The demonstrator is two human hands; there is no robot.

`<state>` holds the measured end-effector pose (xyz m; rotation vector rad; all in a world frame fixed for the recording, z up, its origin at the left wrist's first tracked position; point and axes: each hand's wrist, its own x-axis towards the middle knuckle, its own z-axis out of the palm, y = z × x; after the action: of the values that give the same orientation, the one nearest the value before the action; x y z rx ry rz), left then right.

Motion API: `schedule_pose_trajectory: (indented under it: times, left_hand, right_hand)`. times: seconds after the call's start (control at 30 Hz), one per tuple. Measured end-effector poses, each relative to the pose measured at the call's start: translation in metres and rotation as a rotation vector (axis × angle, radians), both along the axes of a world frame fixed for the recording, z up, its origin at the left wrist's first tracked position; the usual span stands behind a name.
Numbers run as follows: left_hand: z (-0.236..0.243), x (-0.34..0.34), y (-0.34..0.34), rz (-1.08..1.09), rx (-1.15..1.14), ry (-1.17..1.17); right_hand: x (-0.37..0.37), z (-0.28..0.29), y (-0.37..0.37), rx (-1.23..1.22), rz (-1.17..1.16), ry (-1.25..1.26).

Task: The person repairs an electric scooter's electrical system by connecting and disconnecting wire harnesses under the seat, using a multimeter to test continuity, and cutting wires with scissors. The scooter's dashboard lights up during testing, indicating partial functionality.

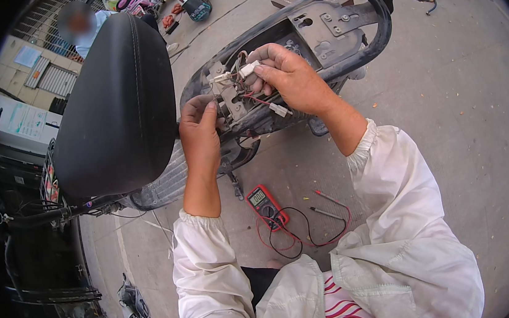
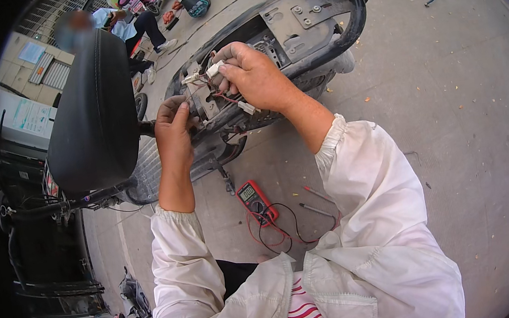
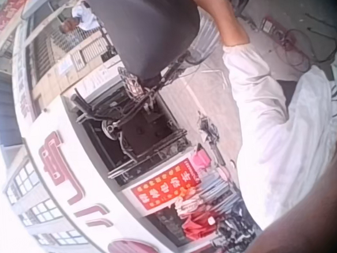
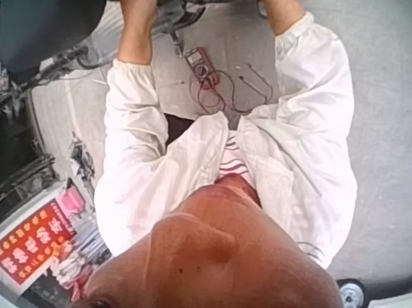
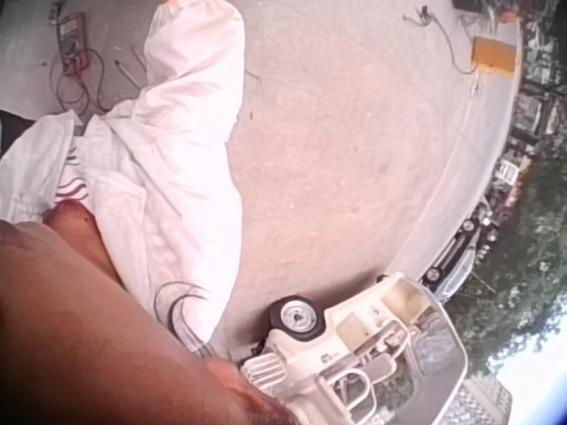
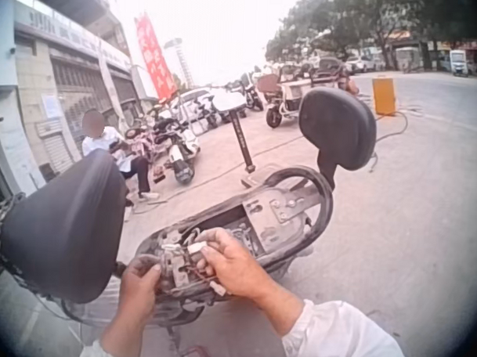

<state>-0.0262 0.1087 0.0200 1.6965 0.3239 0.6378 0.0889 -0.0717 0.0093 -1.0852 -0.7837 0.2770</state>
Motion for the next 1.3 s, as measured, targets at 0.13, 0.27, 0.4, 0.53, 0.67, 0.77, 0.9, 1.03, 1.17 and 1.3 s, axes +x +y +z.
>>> schedule_pose_trajectory:
  times: [0.13,0.27,0.4,0.53,0.67,0.77,0.9,1.03,1.17,1.3]
  left_hand:
    - [-0.003,-0.003,0.001,0.129,0.435,-0.079]
    - [0.017,-0.004,-0.024,0.132,0.775,-0.151]
    - [0.029,0.006,-0.048,0.031,0.772,-0.16]
    - [0.03,0.016,-0.052,0.027,0.931,-0.149]
    - [0.025,0.024,-0.033,0.084,0.86,-0.081]
    - [0.018,0.035,-0.014,0.061,0.463,0.014]
    - [0.017,0.042,-0.009,0.002,0.161,0.057]
    - [0.011,0.048,-0.004,-0.04,0.023,0.059]
    - [0.013,0.05,-0.004,-0.038,0.003,0.103]
    - [0.01,0.052,0.0,-0.05,-0.009,0.104]
  right_hand:
    - [-0.002,0.004,0.0,-0.037,-0.02,-0.019]
    - [-0.002,0.006,-0.001,-0.028,-0.021,0.009]
    - [0.0,0.0,0.001,0.035,0.03,0.007]
    - [0.0,-0.003,-0.002,0.008,-0.024,-0.073]
    - [-0.004,0.002,0.0,0.014,-0.148,-0.158]
    - [-0.01,0.0,-0.01,-0.107,-0.272,-0.415]
    - [-0.018,-0.003,-0.034,-0.326,-0.346,-0.875]
    - [-0.017,-0.008,-0.034,-0.289,-0.438,-0.829]
    - [-0.013,-0.001,-0.026,-0.201,-0.419,-0.574]
    - [-0.01,0.007,-0.017,-0.236,-0.409,-0.394]
